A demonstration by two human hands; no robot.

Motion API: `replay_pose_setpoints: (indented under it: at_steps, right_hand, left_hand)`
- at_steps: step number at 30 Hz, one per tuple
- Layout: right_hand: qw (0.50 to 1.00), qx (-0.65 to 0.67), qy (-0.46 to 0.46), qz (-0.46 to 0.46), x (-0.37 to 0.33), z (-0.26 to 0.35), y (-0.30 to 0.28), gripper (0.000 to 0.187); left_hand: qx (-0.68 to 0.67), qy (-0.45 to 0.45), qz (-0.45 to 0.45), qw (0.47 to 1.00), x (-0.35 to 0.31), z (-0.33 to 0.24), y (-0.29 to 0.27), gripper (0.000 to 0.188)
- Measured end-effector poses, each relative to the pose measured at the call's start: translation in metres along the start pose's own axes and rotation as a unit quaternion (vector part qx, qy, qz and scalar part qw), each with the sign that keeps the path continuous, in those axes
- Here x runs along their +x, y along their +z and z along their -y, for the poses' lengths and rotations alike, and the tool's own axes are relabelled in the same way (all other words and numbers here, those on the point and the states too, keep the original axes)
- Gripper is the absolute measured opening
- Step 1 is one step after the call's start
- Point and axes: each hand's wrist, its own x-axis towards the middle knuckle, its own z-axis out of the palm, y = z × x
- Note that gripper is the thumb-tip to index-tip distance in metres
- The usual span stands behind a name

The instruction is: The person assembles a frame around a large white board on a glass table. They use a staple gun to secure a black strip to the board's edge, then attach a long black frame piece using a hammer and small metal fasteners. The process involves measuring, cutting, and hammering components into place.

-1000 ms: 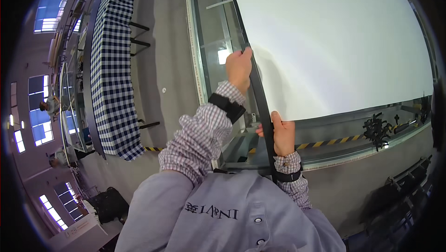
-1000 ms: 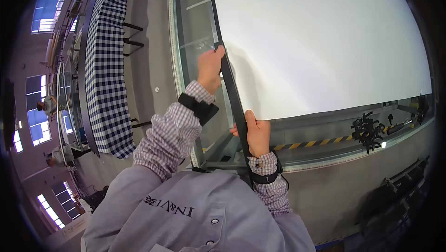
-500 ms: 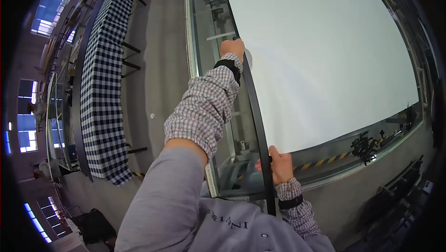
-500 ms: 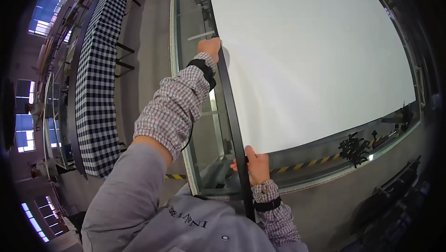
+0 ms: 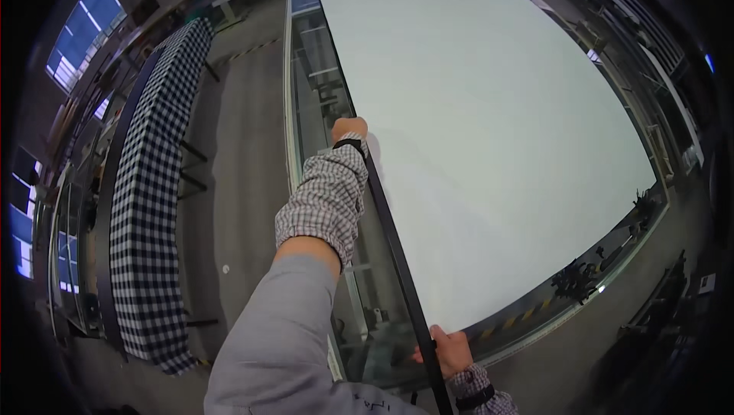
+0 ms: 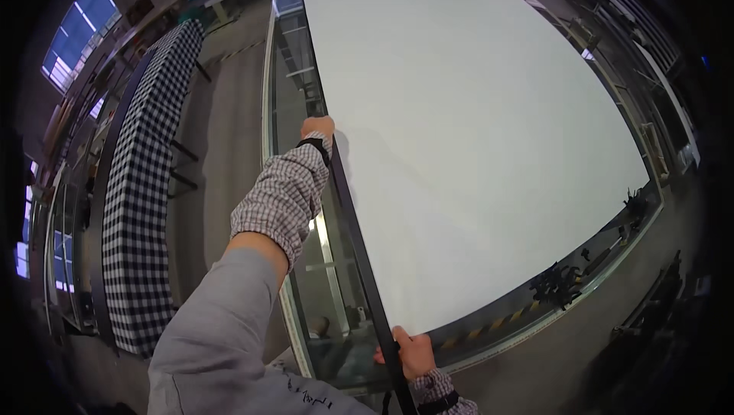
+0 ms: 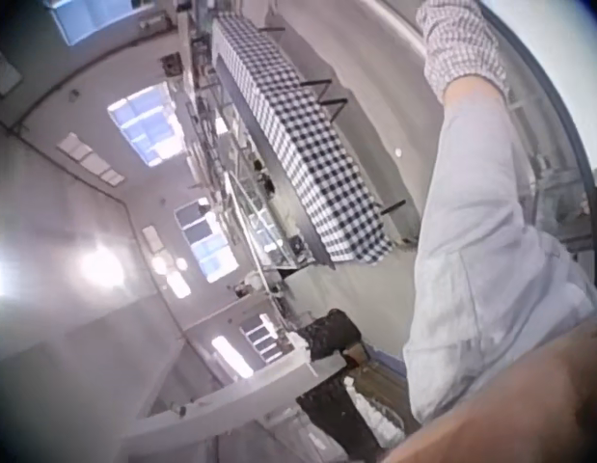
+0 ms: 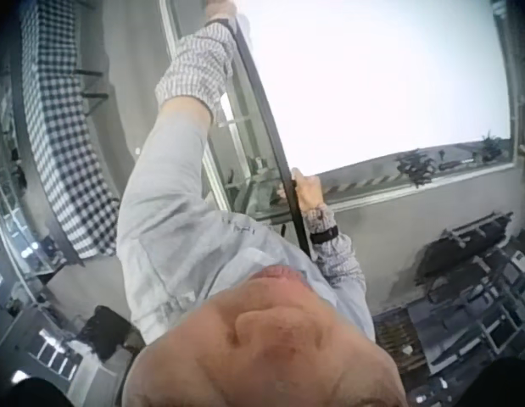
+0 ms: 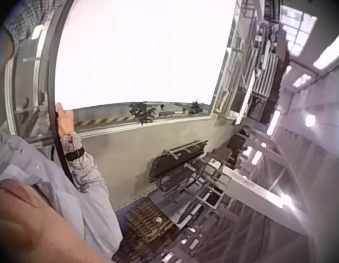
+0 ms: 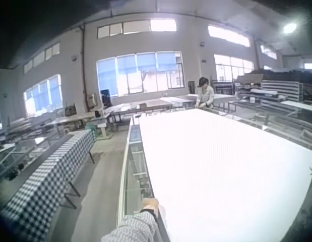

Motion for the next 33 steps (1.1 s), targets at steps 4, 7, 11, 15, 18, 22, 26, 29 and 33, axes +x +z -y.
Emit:
replay_pose_setpoints:
  at_steps: [4,7,11,15,18,22,26,29,33]
  right_hand:
    - [1.0,0.001,-0.014,0.001,0.006,-0.001,0.0,0.029]
    - [0.998,-0.017,-0.002,-0.068,0.006,-0.008,0.004,0.029]
    - [0.993,-0.006,-0.025,-0.119,0.009,-0.024,0.014,0.025]
    - [0.982,-0.157,-0.023,-0.099,0.004,-0.008,0.039,0.036]
    - [0.976,-0.137,-0.055,-0.16,0.02,-0.021,0.042,0.033]
    - [0.985,-0.078,-0.075,-0.134,0.039,-0.024,0.058,0.028]
    - [0.971,-0.118,-0.166,-0.124,0.043,-0.021,0.065,0.031]
    - [0.95,-0.253,-0.169,-0.071,0.061,-0.031,0.049,0.027]
    - [0.841,-0.438,-0.304,-0.093,0.056,-0.029,0.049,0.023]
  left_hand:
    - [0.053,0.056,-0.017,0.997,0.028,-0.024,0.022,0.026]
    - [0.011,0.055,0.032,0.998,0.032,-0.063,0.018,0.025]
    - [0.028,0.127,-0.004,0.992,0.079,-0.081,0.019,0.026]
    - [0.054,0.156,0.008,0.986,0.171,-0.1,-0.005,0.027]
    - [0.017,0.158,0.07,0.985,0.162,-0.112,0.0,0.029]
    - [0.114,0.236,-0.02,0.965,0.122,-0.087,-0.009,0.035]
    - [0.04,0.217,0.135,0.966,0.026,-0.029,-0.037,0.044]
    - [-0.046,0.104,0.15,0.982,-0.015,-0.008,-0.044,0.048]
    - [-0.098,-0.002,0.207,0.973,-0.023,-0.05,-0.055,0.046]
